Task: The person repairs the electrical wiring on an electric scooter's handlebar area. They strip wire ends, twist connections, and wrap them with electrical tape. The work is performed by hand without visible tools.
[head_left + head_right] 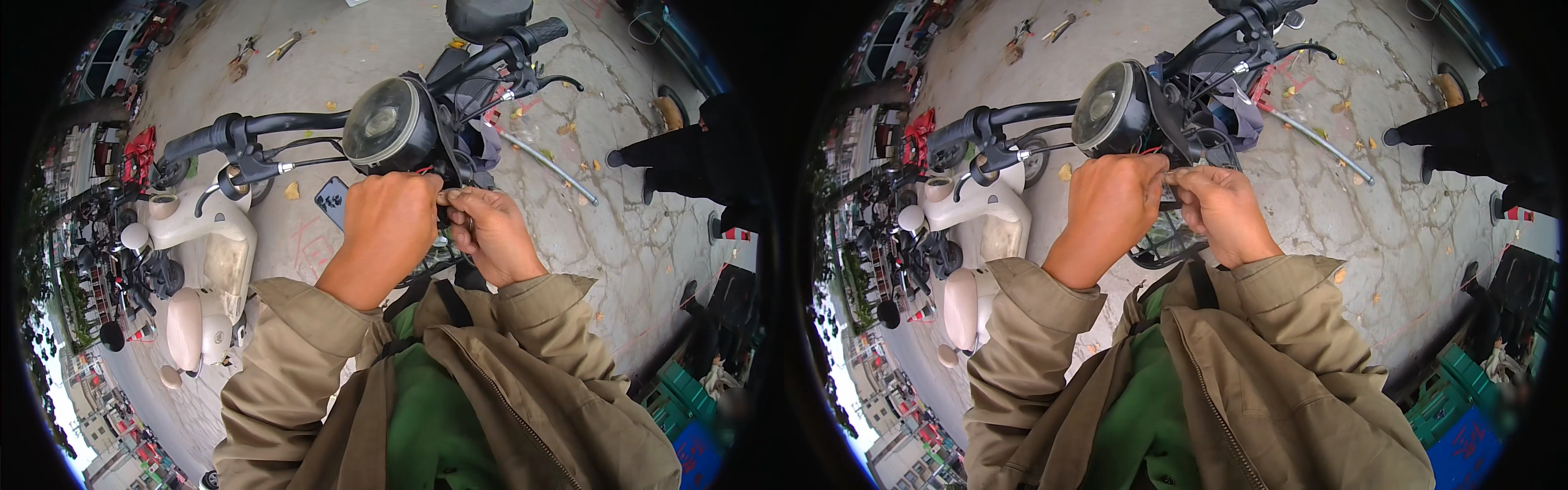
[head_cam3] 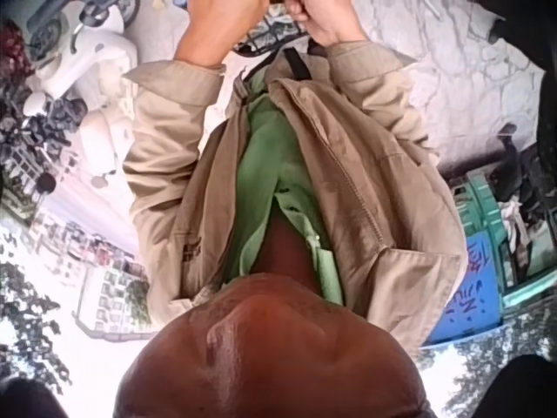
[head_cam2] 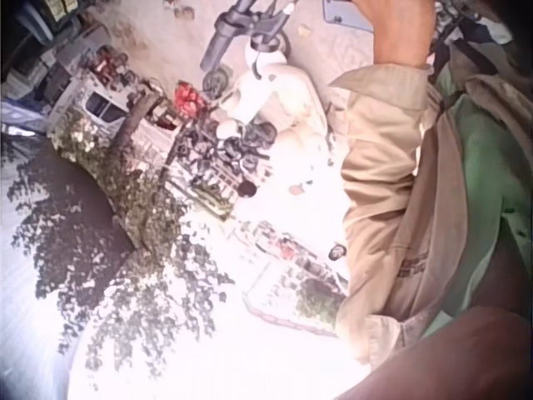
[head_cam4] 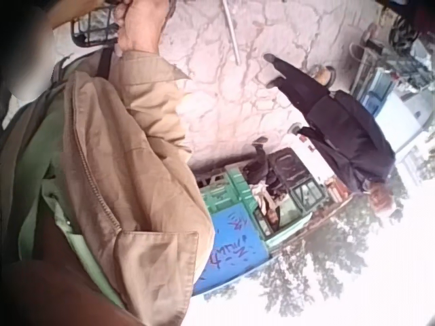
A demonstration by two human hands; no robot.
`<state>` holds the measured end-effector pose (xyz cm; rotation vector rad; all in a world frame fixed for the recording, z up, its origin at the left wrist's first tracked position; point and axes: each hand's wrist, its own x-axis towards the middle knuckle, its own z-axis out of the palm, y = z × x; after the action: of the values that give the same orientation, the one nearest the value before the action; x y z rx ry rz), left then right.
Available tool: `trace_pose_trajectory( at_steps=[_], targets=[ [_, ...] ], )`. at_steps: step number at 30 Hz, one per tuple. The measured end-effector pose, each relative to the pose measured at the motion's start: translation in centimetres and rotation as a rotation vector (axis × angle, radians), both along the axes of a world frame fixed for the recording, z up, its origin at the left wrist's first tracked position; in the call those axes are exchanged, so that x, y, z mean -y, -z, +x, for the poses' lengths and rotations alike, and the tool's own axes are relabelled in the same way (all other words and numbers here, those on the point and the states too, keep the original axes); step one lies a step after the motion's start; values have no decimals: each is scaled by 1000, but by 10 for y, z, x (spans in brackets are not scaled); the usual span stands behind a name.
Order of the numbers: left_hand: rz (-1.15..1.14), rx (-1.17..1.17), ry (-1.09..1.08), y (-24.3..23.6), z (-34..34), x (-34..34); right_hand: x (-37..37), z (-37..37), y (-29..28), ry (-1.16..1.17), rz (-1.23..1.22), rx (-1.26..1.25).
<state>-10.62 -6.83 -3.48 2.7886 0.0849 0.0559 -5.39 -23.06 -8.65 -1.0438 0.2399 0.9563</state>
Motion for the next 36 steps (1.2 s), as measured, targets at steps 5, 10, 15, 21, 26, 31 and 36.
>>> trace_pose_trajectory(
  at_steps=[5, 10, 15, 21, 26, 31, 36],
  targets=[
    [-58, 5, -25, -2, 1, 0, 7, -20, 30, 135, -269, 901],
    [-27, -18, -21, -6, 0, -1, 4, -8, 40, 202, -498, 1675],
    [-28, -22, -23, -6, 1, -2, -3, -3, 42, 234, -493, 1808],
    [-36, -26, -20, -4, 0, -4, -4, 8, 39, 206, -489, 1888],
    [-41, -42, -14, -6, 2, -4, -1, 7, 31, 116, -496, 1864],
    [-65, -30, -23, -7, 3, -5, -7, 4, 29, 132, -498, 1798],
    [-62, -22, -27, -4, 1, -5, -23, -14, 25, 213, -459, 1382]
  ],
)
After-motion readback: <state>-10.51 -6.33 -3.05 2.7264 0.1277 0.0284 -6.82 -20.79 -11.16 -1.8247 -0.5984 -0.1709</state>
